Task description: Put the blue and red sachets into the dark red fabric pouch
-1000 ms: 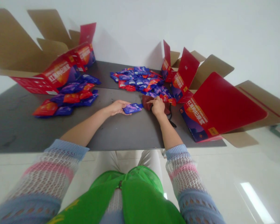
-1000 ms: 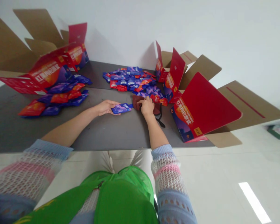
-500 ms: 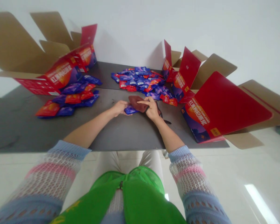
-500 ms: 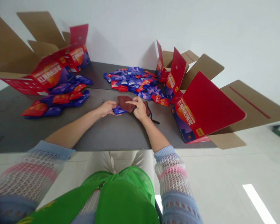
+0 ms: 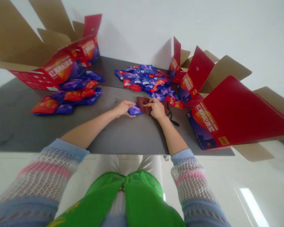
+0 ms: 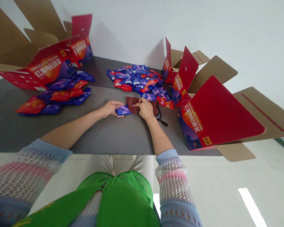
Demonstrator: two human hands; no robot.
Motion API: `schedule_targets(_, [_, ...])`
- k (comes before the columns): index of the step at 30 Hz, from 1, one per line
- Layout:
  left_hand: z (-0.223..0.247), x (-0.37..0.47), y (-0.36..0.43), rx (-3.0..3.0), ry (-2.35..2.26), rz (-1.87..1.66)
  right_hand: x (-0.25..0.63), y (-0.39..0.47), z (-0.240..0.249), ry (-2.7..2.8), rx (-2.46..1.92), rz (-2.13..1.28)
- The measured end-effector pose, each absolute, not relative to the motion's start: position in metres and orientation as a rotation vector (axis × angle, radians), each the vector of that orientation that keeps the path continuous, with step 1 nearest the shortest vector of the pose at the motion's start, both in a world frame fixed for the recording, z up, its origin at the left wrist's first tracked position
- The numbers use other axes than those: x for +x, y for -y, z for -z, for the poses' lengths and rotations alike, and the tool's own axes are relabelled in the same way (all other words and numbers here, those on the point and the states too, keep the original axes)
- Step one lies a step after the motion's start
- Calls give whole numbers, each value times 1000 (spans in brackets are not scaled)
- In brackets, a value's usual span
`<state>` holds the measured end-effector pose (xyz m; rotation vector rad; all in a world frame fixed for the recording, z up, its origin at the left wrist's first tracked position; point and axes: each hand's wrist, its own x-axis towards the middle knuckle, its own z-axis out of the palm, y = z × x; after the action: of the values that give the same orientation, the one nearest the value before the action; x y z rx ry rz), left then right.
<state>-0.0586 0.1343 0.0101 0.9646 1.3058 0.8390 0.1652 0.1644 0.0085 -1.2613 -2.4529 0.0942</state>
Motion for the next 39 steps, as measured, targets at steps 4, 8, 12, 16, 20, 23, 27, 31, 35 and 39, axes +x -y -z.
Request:
schedule_targets(4, [-10, -61, -134, 933, -1274, -835, 169, -170, -12, 2432, -1407, -6])
schedule_targets(8, [-13, -63, -133, 941, -1243, -816, 173, -170, -16, 2385, -1535, 90])
schedule_targets(12, [-16, -65, -133, 918, -1246, -808, 191, -174, -18, 2205, -1654, 142])
schedule_targets(16, [-14, -68, -135, 937, -1240, -806, 197, -171, -22, 2041, -1585, 73])
schedule_targets(20, [-8, -69, -137, 952, -1257, -786, 167, -141, -23, 2090, -1389, 93])
schedule_targets(23, [-5, -70, -137, 987, -1279, -841, 134, -116, -17, 2305, -1178, 80])
schedule_targets(27, [-8, -73, -136, 985, -1267, -909, 111, -106, -13, 2509, -1120, 37])
schedule_targets(31, [-14, -77, -138, 869, -1140, -810, 123, -118, -22, 2466, -1351, -5])
schedule_targets(35, [-17, -80, -141, 809, -1078, -807, 146, -133, -30, 2366, -1599, -21])
schedule_targets(39, [-19, -81, -143, 781, -1136, -821, 164, -144, -25, 2238, -1710, -13])
